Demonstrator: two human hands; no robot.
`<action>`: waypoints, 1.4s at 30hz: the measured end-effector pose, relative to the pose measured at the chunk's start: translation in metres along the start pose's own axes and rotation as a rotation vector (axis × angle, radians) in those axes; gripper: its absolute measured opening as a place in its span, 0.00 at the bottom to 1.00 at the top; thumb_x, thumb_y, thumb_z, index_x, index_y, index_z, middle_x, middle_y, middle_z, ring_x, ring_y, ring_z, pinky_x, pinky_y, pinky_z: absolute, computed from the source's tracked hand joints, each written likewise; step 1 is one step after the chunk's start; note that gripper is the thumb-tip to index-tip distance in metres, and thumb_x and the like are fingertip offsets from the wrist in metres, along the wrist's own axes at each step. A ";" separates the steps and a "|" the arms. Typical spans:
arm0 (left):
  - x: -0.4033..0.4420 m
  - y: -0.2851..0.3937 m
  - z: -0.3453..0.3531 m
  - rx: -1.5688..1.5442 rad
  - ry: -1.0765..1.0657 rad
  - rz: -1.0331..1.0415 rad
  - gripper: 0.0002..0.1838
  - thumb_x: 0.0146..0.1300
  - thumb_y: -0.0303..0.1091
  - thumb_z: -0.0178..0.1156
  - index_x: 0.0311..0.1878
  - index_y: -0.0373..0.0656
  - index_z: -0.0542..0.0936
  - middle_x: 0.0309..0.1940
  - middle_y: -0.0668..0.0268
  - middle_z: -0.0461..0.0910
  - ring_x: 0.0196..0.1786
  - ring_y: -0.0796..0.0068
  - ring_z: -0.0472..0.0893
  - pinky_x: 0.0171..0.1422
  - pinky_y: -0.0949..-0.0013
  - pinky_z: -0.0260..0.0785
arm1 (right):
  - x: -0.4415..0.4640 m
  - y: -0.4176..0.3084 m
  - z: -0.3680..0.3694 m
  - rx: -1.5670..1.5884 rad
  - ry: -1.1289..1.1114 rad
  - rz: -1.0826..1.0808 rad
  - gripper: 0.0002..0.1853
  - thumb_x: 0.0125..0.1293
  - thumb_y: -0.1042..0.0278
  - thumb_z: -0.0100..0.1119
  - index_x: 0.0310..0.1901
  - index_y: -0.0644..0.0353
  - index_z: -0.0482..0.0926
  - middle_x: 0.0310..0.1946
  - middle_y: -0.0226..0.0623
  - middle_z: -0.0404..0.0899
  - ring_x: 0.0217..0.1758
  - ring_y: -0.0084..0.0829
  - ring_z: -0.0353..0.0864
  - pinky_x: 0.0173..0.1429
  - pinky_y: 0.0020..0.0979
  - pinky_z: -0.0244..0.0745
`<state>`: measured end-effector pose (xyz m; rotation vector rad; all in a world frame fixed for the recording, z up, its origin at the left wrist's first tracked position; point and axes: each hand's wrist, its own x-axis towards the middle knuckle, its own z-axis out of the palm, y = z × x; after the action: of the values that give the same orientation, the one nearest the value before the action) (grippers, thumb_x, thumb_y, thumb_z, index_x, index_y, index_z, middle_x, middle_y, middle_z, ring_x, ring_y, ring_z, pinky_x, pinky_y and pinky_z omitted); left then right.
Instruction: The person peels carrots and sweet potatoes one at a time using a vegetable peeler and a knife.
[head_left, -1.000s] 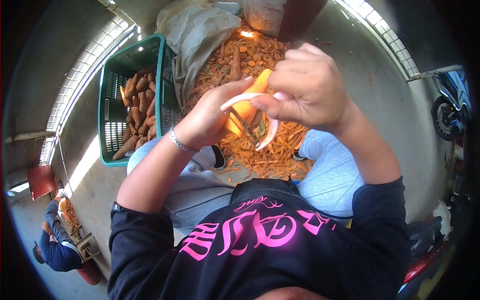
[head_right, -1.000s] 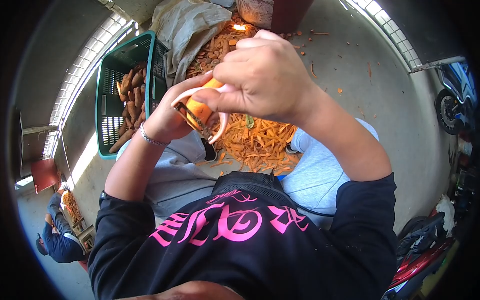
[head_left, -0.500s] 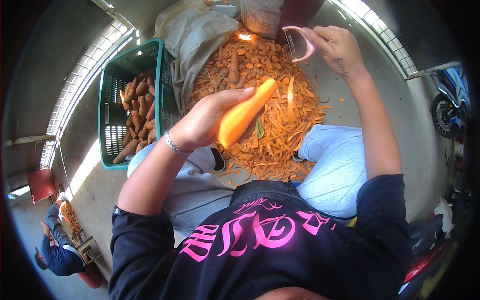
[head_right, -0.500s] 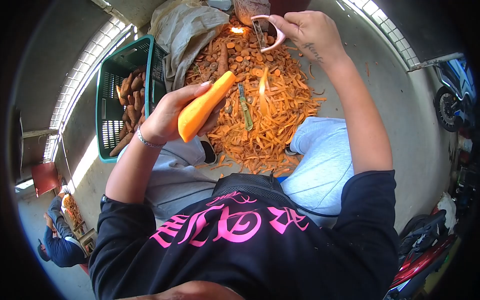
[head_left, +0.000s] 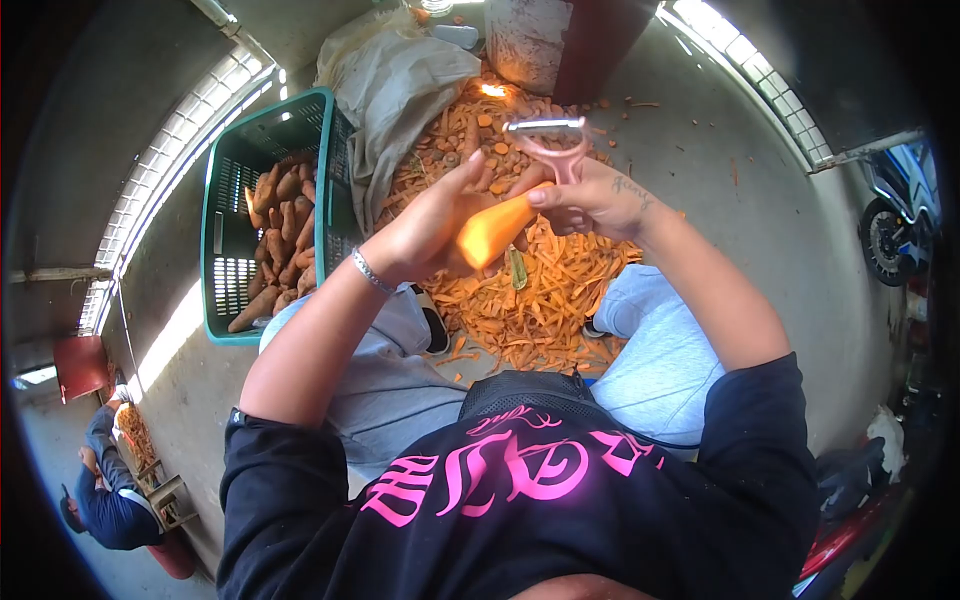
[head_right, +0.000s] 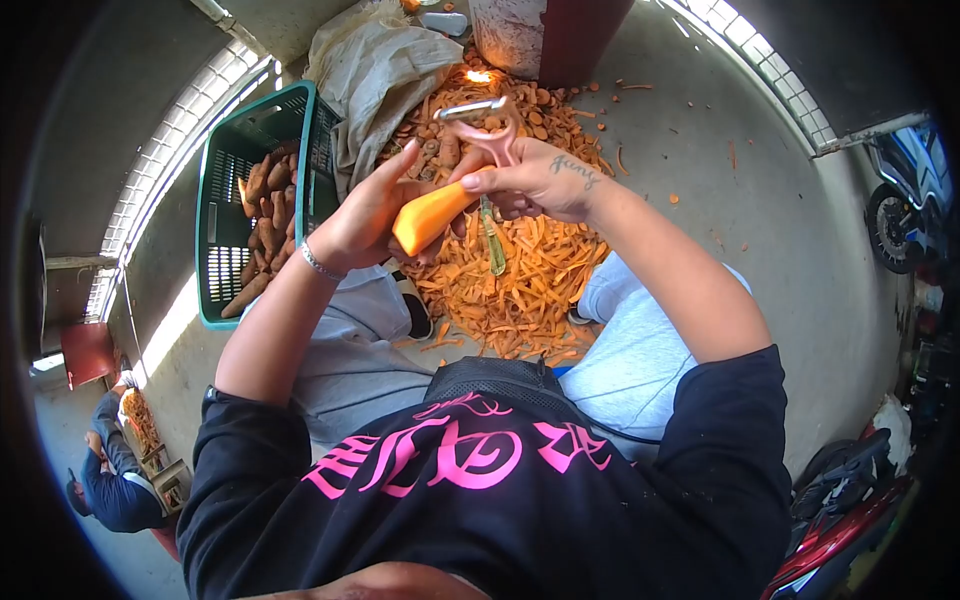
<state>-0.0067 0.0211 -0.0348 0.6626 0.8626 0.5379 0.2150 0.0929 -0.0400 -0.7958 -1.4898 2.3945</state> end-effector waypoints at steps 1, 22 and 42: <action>-0.001 0.002 -0.002 -0.006 -0.010 0.000 0.46 0.68 0.74 0.32 0.56 0.34 0.75 0.35 0.61 0.80 0.25 0.75 0.80 0.22 0.77 0.67 | 0.002 0.002 -0.008 0.063 -0.036 0.051 0.19 0.66 0.61 0.65 0.54 0.61 0.77 0.27 0.22 0.74 0.19 0.11 0.61 0.25 0.16 0.57; -0.014 0.012 0.009 0.069 -0.198 0.315 0.28 0.66 0.52 0.54 0.55 0.34 0.74 0.38 0.66 0.79 0.37 0.79 0.78 0.42 0.76 0.70 | -0.176 -0.122 0.125 -0.082 -0.116 -1.131 0.04 0.64 0.73 0.52 0.36 0.61 0.76 0.33 0.35 0.77 0.33 0.29 0.75 0.37 0.34 0.72; -0.012 0.007 0.012 1.070 0.095 0.809 0.20 0.59 0.32 0.69 0.54 0.38 0.77 0.46 0.59 0.81 0.48 0.67 0.83 0.51 0.66 0.77 | -0.154 -0.113 0.054 -0.424 0.283 -0.602 0.16 0.70 0.59 0.51 0.52 0.59 0.79 0.34 0.29 0.76 0.31 0.17 0.71 0.29 0.19 0.65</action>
<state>-0.0039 0.0144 -0.0179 2.0247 0.9259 0.8151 0.3025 0.0359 0.1288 -0.6083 -1.8114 1.4972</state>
